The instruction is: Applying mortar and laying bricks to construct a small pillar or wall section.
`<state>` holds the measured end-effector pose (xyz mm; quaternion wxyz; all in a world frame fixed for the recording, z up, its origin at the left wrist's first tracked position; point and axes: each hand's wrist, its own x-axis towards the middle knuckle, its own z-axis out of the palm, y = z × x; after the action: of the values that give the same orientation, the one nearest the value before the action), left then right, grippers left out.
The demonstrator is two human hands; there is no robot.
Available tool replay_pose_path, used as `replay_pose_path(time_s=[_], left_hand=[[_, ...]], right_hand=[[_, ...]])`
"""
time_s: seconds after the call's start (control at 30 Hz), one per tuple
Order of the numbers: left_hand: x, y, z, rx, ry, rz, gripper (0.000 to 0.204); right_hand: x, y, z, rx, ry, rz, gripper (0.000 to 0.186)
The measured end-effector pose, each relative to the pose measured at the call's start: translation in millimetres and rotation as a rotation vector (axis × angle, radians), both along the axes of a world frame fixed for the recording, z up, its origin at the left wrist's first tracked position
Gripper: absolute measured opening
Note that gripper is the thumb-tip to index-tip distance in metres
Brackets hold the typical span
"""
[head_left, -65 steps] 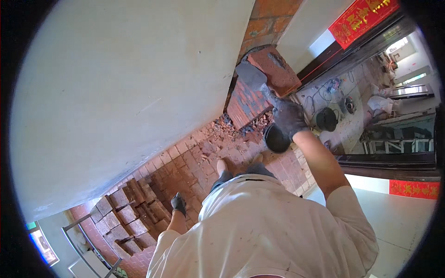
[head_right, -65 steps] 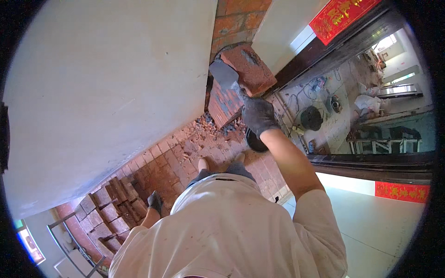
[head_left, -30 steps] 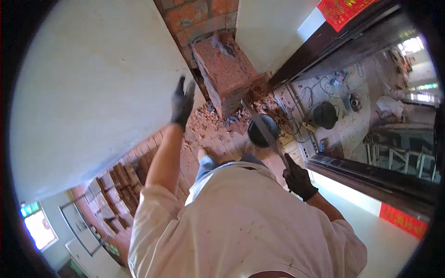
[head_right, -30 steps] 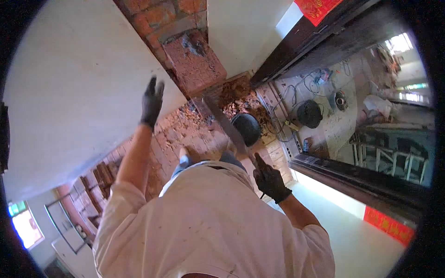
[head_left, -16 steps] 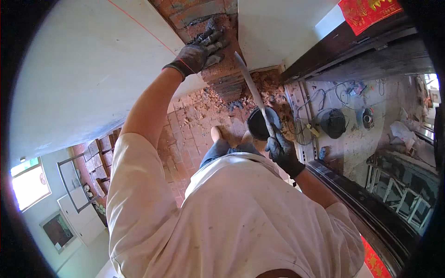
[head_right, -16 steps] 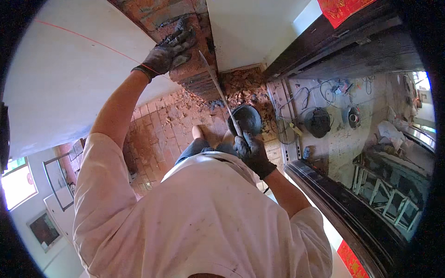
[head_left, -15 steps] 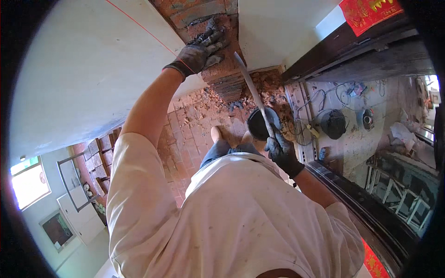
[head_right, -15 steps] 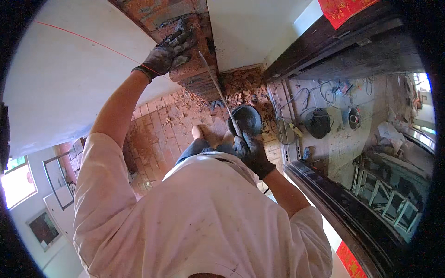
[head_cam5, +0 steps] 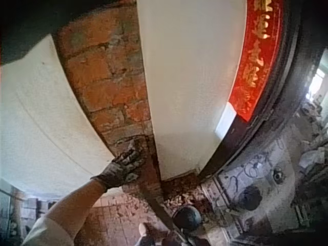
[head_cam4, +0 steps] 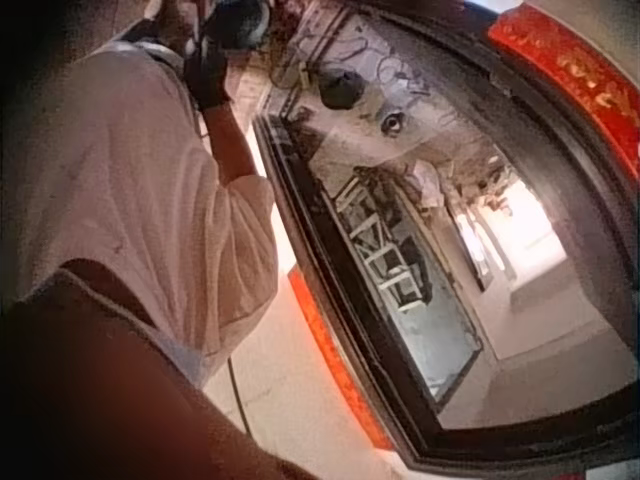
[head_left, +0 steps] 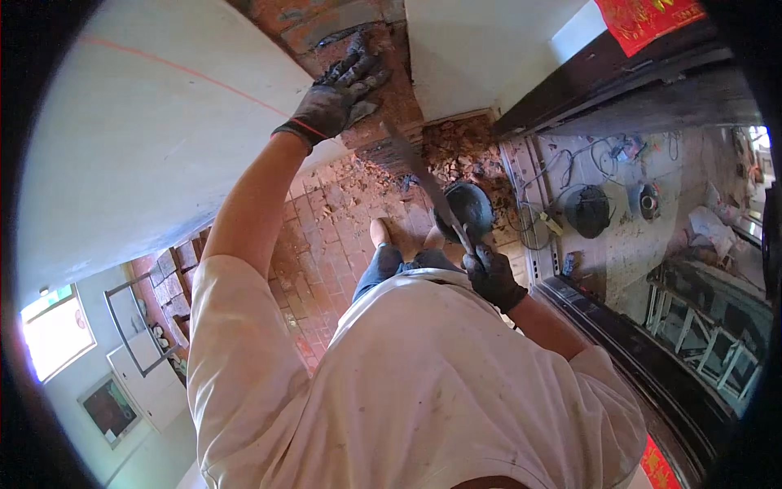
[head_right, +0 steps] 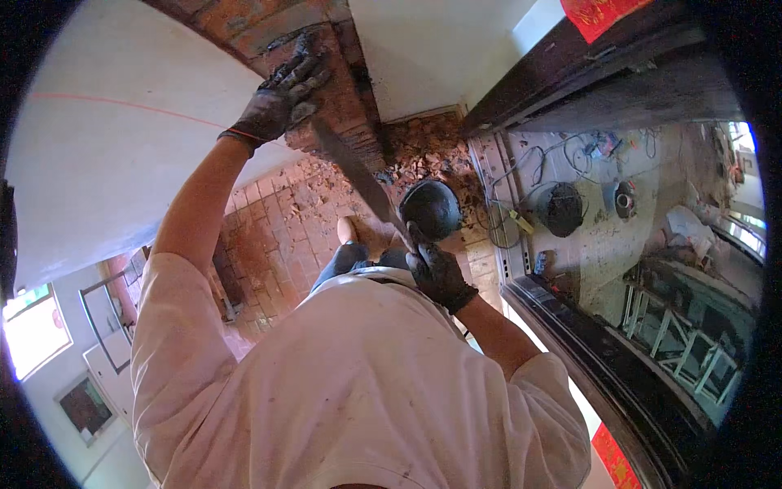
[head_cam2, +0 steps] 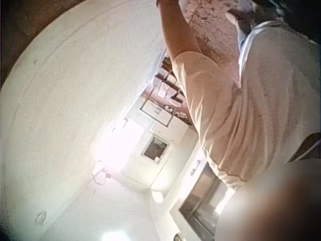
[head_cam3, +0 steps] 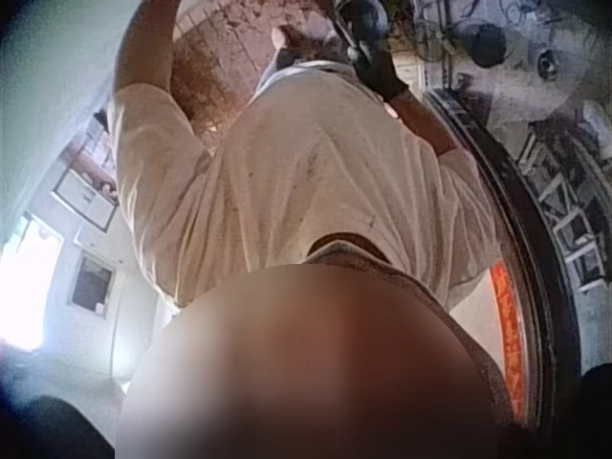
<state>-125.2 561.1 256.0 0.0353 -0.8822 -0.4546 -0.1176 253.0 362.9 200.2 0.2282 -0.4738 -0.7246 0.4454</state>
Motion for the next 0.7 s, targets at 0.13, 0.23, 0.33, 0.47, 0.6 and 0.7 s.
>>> replay_pose_path(time_s=[0.13,0.23,0.33,0.47,0.6,0.7], left_hand=[[1,1,2,0.002,-0.027,-0.013,0.056],[0,4,-2,-0.029,0.001,-0.006,0.057],[-1,4,-1,-0.029,-0.023,-0.015,0.057],[2,2,-1,0.013,0.005,0.024,0.056],[-5,-7,-7,0.058,0.023,0.040,0.058],[-1,-33,-7,0.126,-0.291,0.255,0.048]], right_hand=[[9,4,-22,0.029,-0.049,0.074,0.029],[14,3,-22,-0.045,-0.114,0.093,0.024],[17,0,-14,0.019,-0.018,0.068,0.026],[27,8,-26,0.052,-0.117,0.113,0.048],[45,24,-4,0.288,-0.100,0.213,0.047],[54,73,37,0.058,-0.374,0.436,0.044]])
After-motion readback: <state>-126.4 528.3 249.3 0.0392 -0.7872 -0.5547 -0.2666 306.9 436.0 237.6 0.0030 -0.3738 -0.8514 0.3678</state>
